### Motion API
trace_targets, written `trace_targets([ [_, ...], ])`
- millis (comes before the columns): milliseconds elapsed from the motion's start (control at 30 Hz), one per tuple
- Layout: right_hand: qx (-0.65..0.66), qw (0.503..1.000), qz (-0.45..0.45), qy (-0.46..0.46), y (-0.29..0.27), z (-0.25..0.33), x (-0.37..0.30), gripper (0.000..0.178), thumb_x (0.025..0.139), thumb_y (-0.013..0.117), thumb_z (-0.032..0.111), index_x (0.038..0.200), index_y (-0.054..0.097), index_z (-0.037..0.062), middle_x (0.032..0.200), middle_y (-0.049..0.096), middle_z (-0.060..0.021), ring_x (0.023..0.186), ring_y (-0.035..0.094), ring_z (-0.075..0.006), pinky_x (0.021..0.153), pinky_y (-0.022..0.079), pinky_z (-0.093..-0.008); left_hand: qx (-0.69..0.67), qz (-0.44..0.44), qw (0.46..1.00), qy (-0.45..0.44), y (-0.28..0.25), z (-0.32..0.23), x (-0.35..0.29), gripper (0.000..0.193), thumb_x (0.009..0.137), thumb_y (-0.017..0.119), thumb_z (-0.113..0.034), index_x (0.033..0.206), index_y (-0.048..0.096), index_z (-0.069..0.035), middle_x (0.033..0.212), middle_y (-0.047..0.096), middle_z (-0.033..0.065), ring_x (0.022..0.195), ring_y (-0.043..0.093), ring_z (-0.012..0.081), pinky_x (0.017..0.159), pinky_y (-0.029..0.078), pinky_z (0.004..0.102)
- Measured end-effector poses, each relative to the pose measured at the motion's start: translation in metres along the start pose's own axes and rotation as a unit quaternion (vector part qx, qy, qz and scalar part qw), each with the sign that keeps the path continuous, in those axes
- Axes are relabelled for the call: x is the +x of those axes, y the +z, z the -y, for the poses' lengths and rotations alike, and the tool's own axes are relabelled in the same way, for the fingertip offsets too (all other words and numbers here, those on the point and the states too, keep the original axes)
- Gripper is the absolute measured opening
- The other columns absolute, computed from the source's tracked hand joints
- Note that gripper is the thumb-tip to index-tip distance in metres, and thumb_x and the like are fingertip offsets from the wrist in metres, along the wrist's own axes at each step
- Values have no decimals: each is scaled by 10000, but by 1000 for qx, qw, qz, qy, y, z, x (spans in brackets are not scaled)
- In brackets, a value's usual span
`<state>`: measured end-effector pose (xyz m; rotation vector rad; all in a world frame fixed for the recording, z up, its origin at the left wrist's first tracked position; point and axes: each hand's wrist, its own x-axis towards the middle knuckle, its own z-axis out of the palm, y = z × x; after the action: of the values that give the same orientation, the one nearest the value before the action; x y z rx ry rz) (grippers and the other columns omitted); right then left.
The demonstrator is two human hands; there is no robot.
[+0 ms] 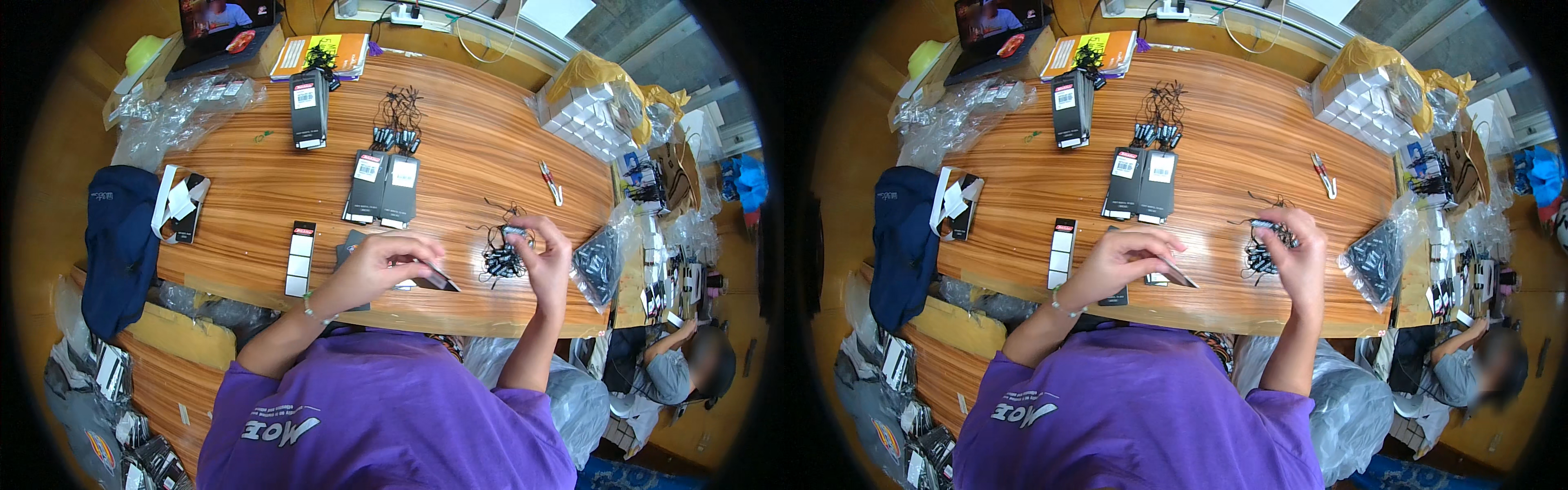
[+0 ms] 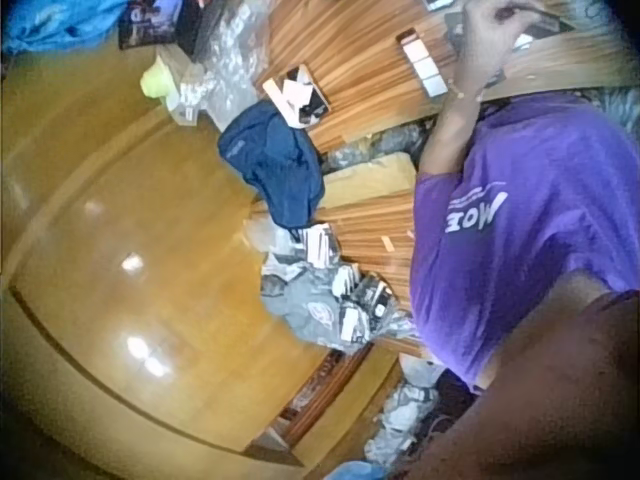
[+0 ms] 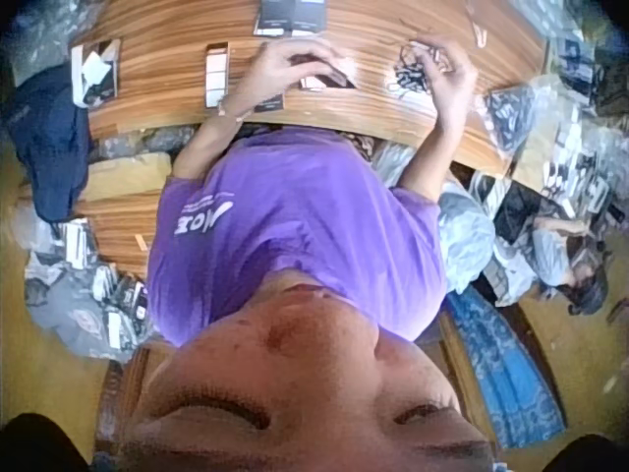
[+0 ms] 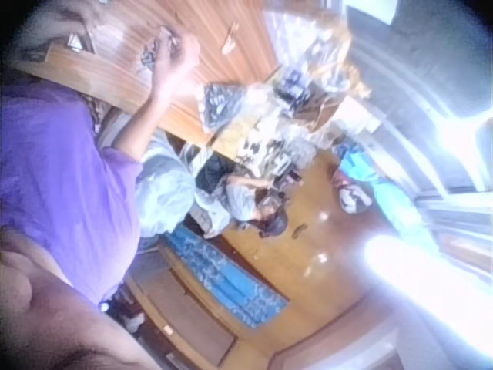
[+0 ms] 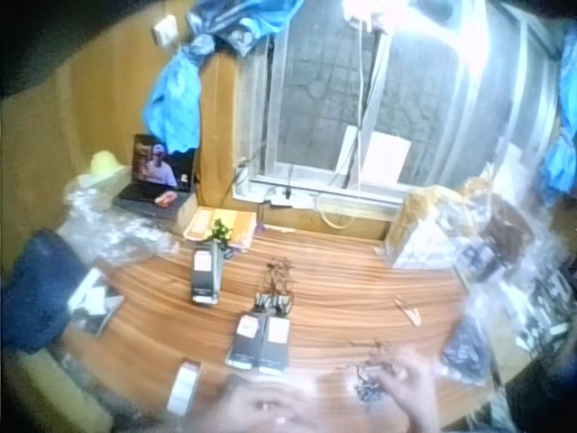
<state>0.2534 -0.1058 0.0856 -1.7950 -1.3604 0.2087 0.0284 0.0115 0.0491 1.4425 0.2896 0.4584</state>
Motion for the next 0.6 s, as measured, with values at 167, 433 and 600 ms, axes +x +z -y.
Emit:
trace_targets([
  [167,42,987,133,-75,23,30,-3,124,671,700,51,787,658,44,764,643,-64,726,580,-225,720,407,-318,-46,48,998,-3,13,13,22,126,816,608,-43,928,635,6,906,648,54,787,579,84,711,469,219],
  [433,514,835,144,136,25,2,-13,96,764,632,1,855,627,-26,754,615,-92,717,573,-164,650,458,-272,-62,35,995,-73,-5,14,5,109,806,620,-23,908,640,12,847,654,47,788,596,78,706,473,203],
  [600,689,694,144,151,42,-3,-14,130,807,545,41,887,624,-24,737,613,-151,706,566,-242,789,438,-394,-92,41,991,-87,-4,25,-7,118,816,616,-26,922,633,24,852,652,50,792,596,89,721,473,211],
])
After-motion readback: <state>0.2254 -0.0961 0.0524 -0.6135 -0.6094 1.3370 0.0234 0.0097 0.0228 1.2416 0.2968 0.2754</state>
